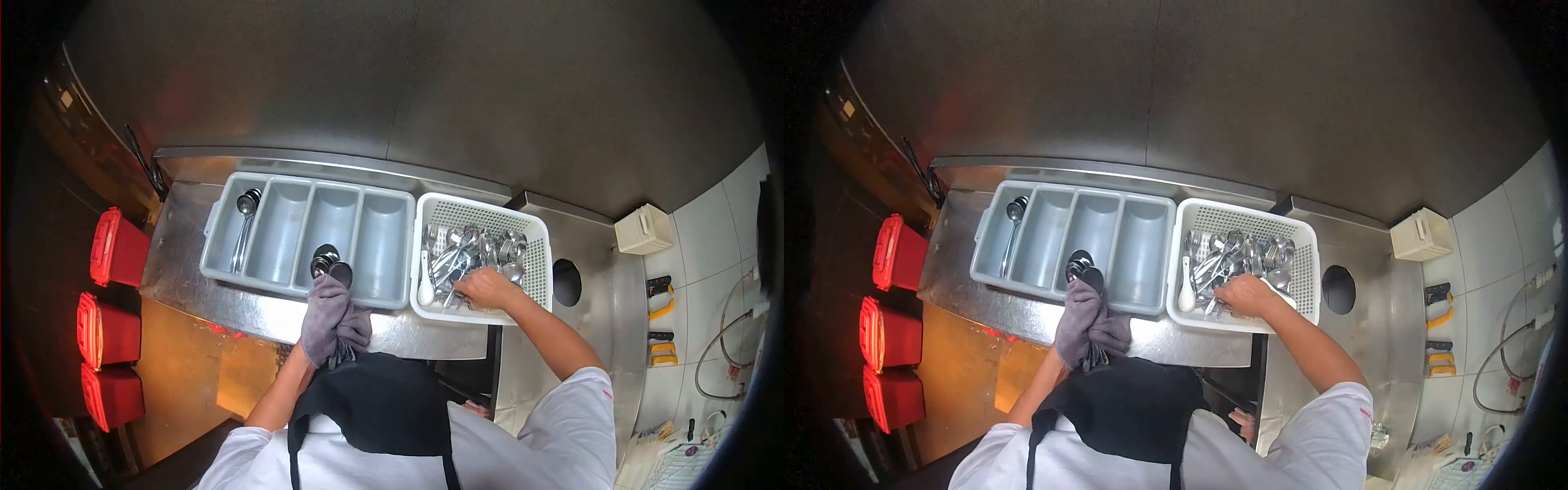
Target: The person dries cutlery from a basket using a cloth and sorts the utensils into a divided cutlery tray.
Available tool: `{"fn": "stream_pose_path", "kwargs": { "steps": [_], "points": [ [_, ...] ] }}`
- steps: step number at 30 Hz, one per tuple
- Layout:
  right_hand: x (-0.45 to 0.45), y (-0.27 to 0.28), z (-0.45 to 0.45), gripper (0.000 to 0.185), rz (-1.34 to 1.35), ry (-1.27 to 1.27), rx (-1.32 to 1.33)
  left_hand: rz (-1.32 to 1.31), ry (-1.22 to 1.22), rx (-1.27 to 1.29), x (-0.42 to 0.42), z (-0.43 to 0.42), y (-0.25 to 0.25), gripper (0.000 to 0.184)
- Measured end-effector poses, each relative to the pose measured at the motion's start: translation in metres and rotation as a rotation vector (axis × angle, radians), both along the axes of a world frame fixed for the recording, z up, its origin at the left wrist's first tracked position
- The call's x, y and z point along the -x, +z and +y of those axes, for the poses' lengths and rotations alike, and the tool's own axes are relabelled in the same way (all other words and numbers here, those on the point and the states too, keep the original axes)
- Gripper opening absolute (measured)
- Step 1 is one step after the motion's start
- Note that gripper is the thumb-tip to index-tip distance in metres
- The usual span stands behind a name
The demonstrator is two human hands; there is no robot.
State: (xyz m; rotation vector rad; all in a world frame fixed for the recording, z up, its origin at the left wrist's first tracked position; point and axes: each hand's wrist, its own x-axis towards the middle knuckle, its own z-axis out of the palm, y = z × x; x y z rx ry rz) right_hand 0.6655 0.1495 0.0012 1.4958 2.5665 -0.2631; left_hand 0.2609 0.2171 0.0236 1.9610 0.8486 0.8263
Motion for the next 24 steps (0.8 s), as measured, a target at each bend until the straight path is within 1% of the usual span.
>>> {"fn": "stream_pose_path", "kwargs": {
  "steps": [1, 2, 4, 5, 7, 8, 10, 11, 13, 14, 16, 17, 18, 19, 20, 21, 22, 23, 24],
  "points": [
    [0.0, 0.004, 0.003, 0.015, 0.023, 0.008, -0.038, -0.046, 0.084, 0.252, 0.0, -0.002, 0.009, 0.014],
    [-0.004, 0.01, 0.007, 0.015, 0.028, -0.031, -0.1, -0.129, 0.22, 0.736, -0.003, -0.008, 0.021, 0.02],
    [-0.011, 0.037, 0.019, 0.015, 0.041, -0.101, -0.214, -0.193, 0.34, 1.21, -0.003, -0.016, 0.037, 0.032],
    [-0.015, 0.047, 0.024, 0.015, 0.09, -0.152, -0.28, -0.167, 0.325, 1.198, -0.001, -0.019, 0.042, 0.034],
    [-0.024, 0.065, 0.033, 0.014, 0.189, -0.268, -0.422, -0.205, 0.175, 1.075, 0.005, -0.021, 0.042, 0.036],
    [-0.027, 0.075, 0.034, 0.014, 0.177, -0.331, -0.42, -0.271, 0.042, 0.963, 0.009, -0.021, 0.04, 0.037],
    [-0.035, 0.089, 0.033, 0.016, 0.15, -0.458, -0.415, -0.267, 0.029, 1.003, 0.007, -0.02, 0.036, 0.037],
    [-0.04, 0.09, 0.032, 0.017, 0.173, -0.509, -0.413, -0.194, 0.151, 1.154, 0.002, -0.019, 0.034, 0.037],
    [-0.036, 0.099, 0.027, 0.017, 0.251, -0.544, -0.473, -0.196, 0.259, 1.334, -0.001, -0.015, 0.034, 0.036],
    [-0.034, 0.105, 0.024, 0.018, 0.291, -0.559, -0.502, -0.274, 0.242, 1.367, -0.002, -0.013, 0.035, 0.035],
    [-0.02, 0.124, 0.018, 0.016, 0.376, -0.652, -0.567, -0.574, 0.116, 1.578, -0.001, -0.012, 0.017, 0.034],
    [-0.012, 0.134, 0.017, 0.016, 0.445, -0.695, -0.584, -0.803, -0.002, 1.745, -0.001, -0.014, -0.014, 0.033],
    [-0.007, 0.14, 0.016, 0.015, 0.518, -0.735, -0.602, -1.04, -0.13, 1.894, -0.003, -0.014, -0.017, 0.033],
    [-0.003, 0.141, 0.017, 0.014, 0.627, -0.759, -0.592, -0.933, -0.116, 1.695, -0.005, -0.014, -0.019, 0.032],
    [0.004, 0.147, 0.018, 0.013, 0.739, -0.804, -0.478, -0.823, -0.098, 1.495, -0.01, -0.017, -0.02, 0.031],
    [0.014, 0.155, 0.019, 0.013, 0.85, -0.847, -0.36, -0.708, -0.079, 1.297, -0.018, -0.019, -0.011, 0.031],
    [0.026, 0.163, 0.02, 0.013, 0.958, -0.887, -0.237, -0.627, -0.001, 1.361, -0.028, -0.015, -0.005, 0.039],
    [0.04, 0.167, 0.022, 0.012, 1.05, -0.891, -0.139, -0.548, 0.078, 1.426, -0.038, -0.012, 0.001, 0.052],
    [0.054, 0.167, 0.024, 0.014, 1.102, -0.905, -0.051, -0.467, 0.122, 1.471, -0.049, -0.008, 0.011, 0.071]
  ]
}}
